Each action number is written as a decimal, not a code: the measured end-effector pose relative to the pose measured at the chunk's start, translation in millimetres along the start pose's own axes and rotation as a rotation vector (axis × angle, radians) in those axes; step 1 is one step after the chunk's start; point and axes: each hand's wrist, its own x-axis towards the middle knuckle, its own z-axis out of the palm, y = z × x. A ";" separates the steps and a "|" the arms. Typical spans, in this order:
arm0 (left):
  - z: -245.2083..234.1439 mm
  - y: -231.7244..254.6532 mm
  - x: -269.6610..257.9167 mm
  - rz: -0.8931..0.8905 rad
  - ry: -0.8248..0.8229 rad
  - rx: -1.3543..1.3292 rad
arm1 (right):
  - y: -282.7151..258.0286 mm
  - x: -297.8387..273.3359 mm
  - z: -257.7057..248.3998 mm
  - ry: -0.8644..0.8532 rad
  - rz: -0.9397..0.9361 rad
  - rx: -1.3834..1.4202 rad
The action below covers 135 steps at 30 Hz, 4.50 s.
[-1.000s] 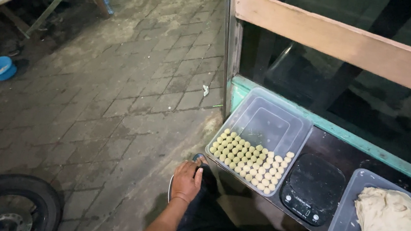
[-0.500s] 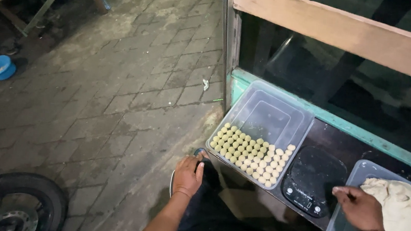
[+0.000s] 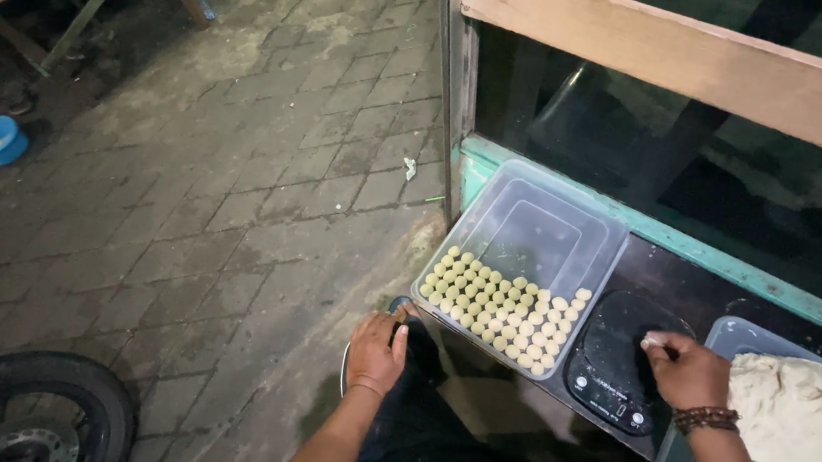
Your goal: The person repeatedly pinches off small pieces of dough from a large mass, rolls them into uniform balls between their palms, and places them into a clear plastic container. They occasionally weigh a piece on a digital scale before rolling it.
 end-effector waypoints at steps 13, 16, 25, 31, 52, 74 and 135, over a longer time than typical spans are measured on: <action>-8.4 3.3 4.9 0.052 0.017 -0.038 | 33.0 26.9 57.7 0.290 -0.289 -0.042; -5.4 6.2 0.8 0.057 0.083 0.030 | 44.0 15.2 62.3 0.347 -0.345 0.006; 8.0 -10.9 2.6 0.146 0.169 0.116 | 36.8 4.1 54.4 0.374 -0.487 -0.025; 15.4 -19.7 -1.3 0.211 0.239 0.120 | 35.6 0.6 49.4 0.278 -0.319 0.109; 14.6 -21.2 -2.6 0.194 0.194 0.092 | 43.4 -13.0 63.0 0.484 -0.458 -0.032; 15.0 -20.6 -4.2 0.198 0.216 0.098 | 160.6 -62.1 28.2 0.486 0.037 -0.287; -12.1 10.9 -4.8 0.087 0.157 -0.108 | -44.2 -11.7 4.5 -0.140 -0.029 -0.290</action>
